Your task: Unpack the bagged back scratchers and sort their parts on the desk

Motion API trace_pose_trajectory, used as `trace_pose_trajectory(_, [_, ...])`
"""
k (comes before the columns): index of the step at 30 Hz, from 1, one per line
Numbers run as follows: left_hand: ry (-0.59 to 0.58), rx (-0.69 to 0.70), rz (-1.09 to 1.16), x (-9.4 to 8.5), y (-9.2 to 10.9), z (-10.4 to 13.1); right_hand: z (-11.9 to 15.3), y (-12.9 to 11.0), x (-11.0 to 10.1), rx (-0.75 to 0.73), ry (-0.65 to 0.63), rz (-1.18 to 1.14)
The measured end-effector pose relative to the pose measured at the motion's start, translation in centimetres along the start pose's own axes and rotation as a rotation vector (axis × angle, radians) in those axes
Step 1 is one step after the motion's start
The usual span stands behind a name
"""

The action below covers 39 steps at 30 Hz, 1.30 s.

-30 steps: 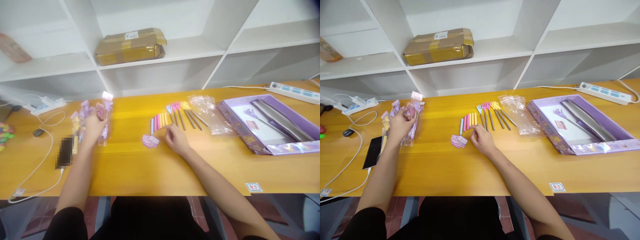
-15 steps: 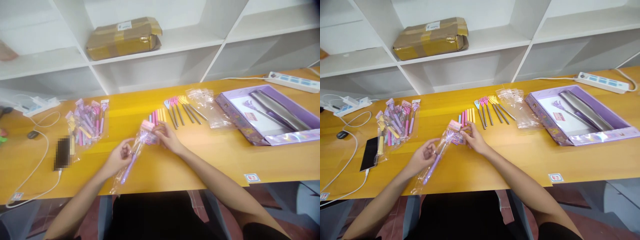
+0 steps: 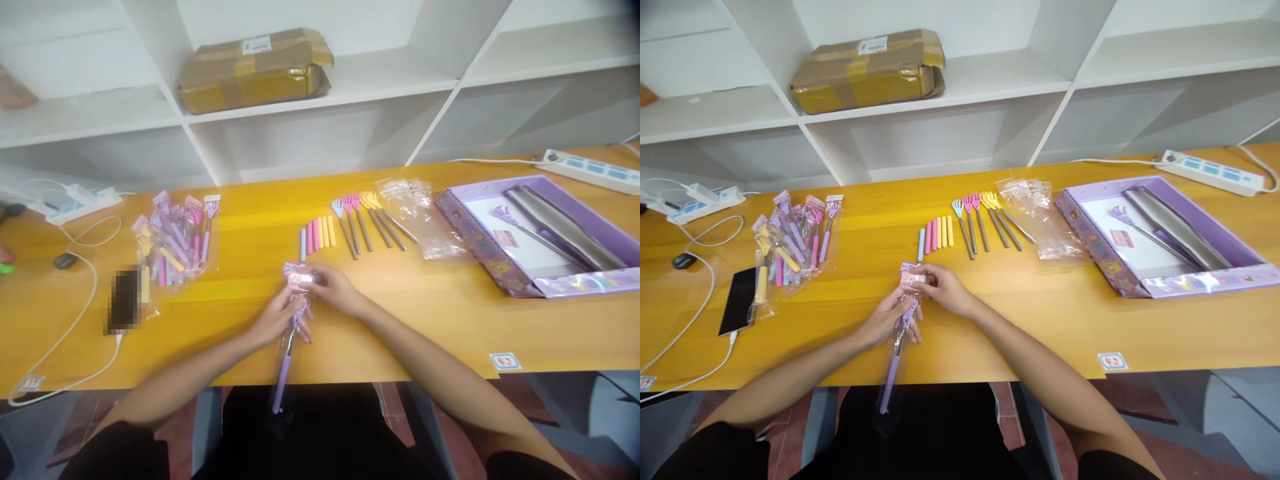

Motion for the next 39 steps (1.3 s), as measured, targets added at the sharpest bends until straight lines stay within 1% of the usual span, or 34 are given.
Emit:
trace_pose_trajectory(3, [0.007, 0.038, 0.018, 0.2, -0.2, -0.3, 0.4, -1.9, -0.4, -0.258, 0.009, 0.254])
trace_pose_trajectory(5, [0.015, 0.057, 0.011, 0.2, -0.1, -0.1, 0.8, -3.1, -0.3, -0.408, 0.017, 0.363])
trace_pose_trajectory(7, [0.011, 0.067, 0.000, 0.2, -0.1, 0.2, 1.3, -3.9, 0.0, -0.498, 0.031, 0.457])
trace_pose_trajectory(9, [-0.006, 0.063, -0.012, 0.3, -0.1, 0.4, 1.5, -4.2, 0.4, -0.535, 0.049, 0.550])
trace_pose_trajectory(15, [-0.081, 0.024, -0.152, 0.4, -0.8, 0.5, 2.1, -4.3, 1.1, -0.588, 0.062, 0.721])
trace_pose_trajectory(18, [-0.102, 0.016, -0.197, 0.4, -1.0, 0.6, 2.2, -4.0, 1.1, -0.575, 0.052, 0.754])
trace_pose_trajectory(21, [-0.124, 0.006, -0.179, 0.6, -0.9, 0.6, 2.1, -3.4, 0.4, -0.508, 0.073, 0.752])
trace_pose_trajectory(25, [-0.151, 0.018, -0.095, 0.7, -0.2, 0.6, 1.7, -3.0, -1.3, -0.410, 0.119, 0.672])
trace_pose_trajectory(27, [-0.159, 0.026, -0.057, 0.7, 0.1, 0.6, 1.4, -3.0, -1.7, -0.348, 0.082, 0.661])
trace_pose_trajectory(29, [-0.161, 0.028, -0.041, 0.7, 0.2, 0.6, 1.3, -2.9, -1.8, -0.287, 0.034, 0.700])
trace_pose_trajectory(31, [-0.163, 0.027, -0.037, 0.6, 0.2, 0.5, 1.3, -3.1, -1.9, -0.266, 0.038, 0.753])
trace_pose_trajectory(35, [-0.162, 0.020, -0.038, 0.7, -0.1, 0.6, 1.5, -3.6, -2.3, -0.319, 0.122, 0.789])
trace_pose_trajectory(37, [-0.161, 0.020, -0.046, 0.7, -0.2, 0.6, 1.5, -3.8, -2.1, -0.365, 0.118, 0.793])
trace_pose_trajectory(39, [-0.161, 0.018, -0.055, 0.7, -0.2, 0.7, 1.5, -4.2, -1.7, -0.415, 0.086, 0.846])
Point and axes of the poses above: each hand's wrist, its own z-axis away from the middle knuckle, its own x-axis out of the palm, y = z × x, the point moved 8 cm from there along -z, towards the middle knuckle, and after that the axes turned 8 degrees about -z, right-handed, at the moved point
